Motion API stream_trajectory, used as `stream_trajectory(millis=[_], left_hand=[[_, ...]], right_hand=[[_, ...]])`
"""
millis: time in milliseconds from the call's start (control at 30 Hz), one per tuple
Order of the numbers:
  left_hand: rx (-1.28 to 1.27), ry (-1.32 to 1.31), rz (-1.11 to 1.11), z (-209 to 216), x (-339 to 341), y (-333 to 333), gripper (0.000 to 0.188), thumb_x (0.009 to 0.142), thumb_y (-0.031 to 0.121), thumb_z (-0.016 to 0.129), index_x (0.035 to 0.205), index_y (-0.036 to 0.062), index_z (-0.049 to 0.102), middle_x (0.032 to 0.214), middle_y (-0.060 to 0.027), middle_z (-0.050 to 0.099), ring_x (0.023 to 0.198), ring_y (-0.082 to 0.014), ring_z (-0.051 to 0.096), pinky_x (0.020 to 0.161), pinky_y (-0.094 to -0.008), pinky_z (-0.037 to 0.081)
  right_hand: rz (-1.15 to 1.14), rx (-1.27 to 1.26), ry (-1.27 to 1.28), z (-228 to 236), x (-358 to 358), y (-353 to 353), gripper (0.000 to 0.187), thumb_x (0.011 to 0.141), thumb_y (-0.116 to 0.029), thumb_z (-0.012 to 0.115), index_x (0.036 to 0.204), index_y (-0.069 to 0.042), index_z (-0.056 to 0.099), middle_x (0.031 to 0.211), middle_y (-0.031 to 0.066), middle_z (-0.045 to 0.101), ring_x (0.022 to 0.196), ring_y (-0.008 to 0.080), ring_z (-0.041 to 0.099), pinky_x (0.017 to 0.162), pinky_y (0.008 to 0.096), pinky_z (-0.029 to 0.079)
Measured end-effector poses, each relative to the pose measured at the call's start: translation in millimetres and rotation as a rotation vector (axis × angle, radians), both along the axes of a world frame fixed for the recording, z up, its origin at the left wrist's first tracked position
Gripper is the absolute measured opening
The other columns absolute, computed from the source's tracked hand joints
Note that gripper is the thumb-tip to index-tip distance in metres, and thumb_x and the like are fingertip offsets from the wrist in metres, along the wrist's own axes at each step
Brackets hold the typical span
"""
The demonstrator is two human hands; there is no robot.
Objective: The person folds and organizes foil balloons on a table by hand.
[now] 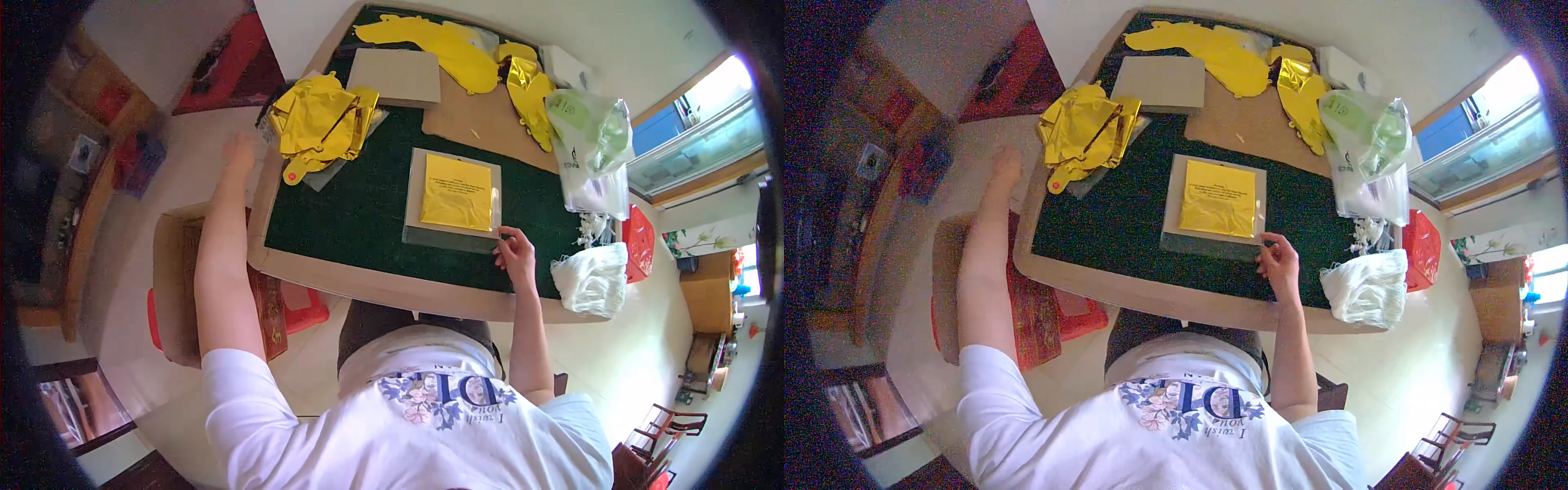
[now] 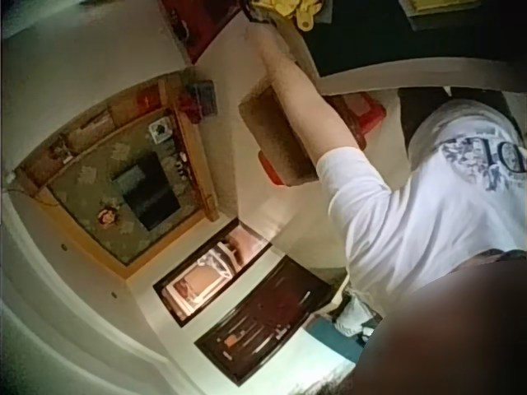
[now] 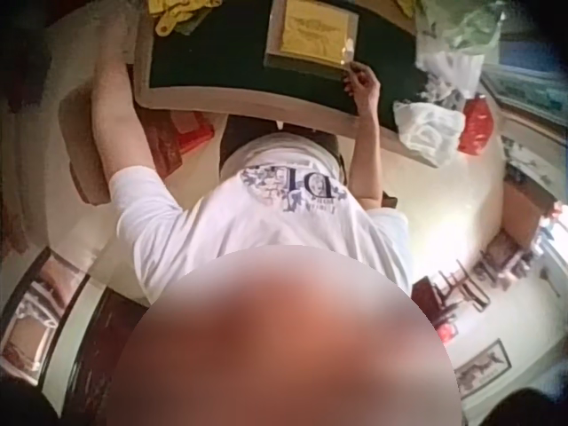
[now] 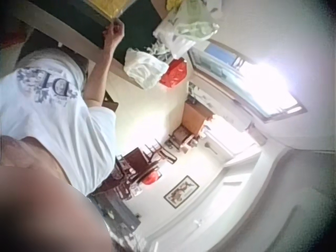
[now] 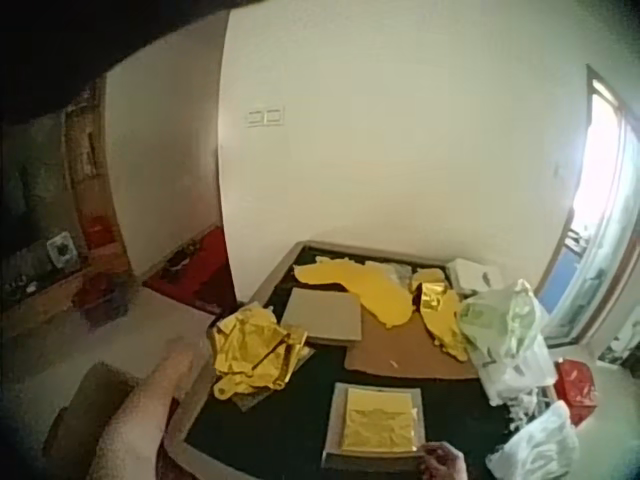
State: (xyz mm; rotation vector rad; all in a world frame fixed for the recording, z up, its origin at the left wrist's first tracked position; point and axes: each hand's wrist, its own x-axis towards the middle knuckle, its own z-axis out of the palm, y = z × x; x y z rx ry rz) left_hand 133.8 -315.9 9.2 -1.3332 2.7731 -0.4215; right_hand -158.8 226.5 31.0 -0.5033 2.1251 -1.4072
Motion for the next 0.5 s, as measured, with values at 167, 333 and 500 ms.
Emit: stream_trajectory(millis=[167,333,500], left_hand=[[0.056,0.081,0.095,-5,-4,25,0.027,0.084,0.018,0.06,0.105,0.0035,0.065,0.101,-0.0205,0.066,0.089,-0.0337,0.066,0.076,-0.0455,0.052],[0.892,0.099,0.31,33,43,-18,0.042,0.081,0.032,0.066,0.108,-0.0003,0.063,0.093,-0.0157,0.068,0.077,-0.0288,0.066,0.069,-0.0402,0.053],[0.847,0.394,0.089,117,26,2,0.042,0.082,0.031,0.066,0.115,0.0055,0.061,0.09,-0.0113,0.066,0.078,-0.0233,0.064,0.068,-0.0396,0.052]], right_hand=[[0.047,-0.048,-0.012,-1,0,-7,0.022,0.092,-0.005,0.056,0.113,-0.007,0.061,0.069,0.0001,0.061,0.05,0.0035,0.052,0.043,0.0164,0.039],[0.098,-0.058,-0.001,-4,0,-16,0.021,0.092,-0.005,0.055,0.112,-0.006,0.061,0.068,0.0004,0.06,0.049,0.0038,0.051,0.042,0.0163,0.039],[0.018,-0.08,-0.001,-1,0,-2,0.019,0.091,-0.004,0.056,0.11,-0.005,0.062,0.067,0.0003,0.06,0.048,0.0039,0.05,0.042,0.0167,0.039]])
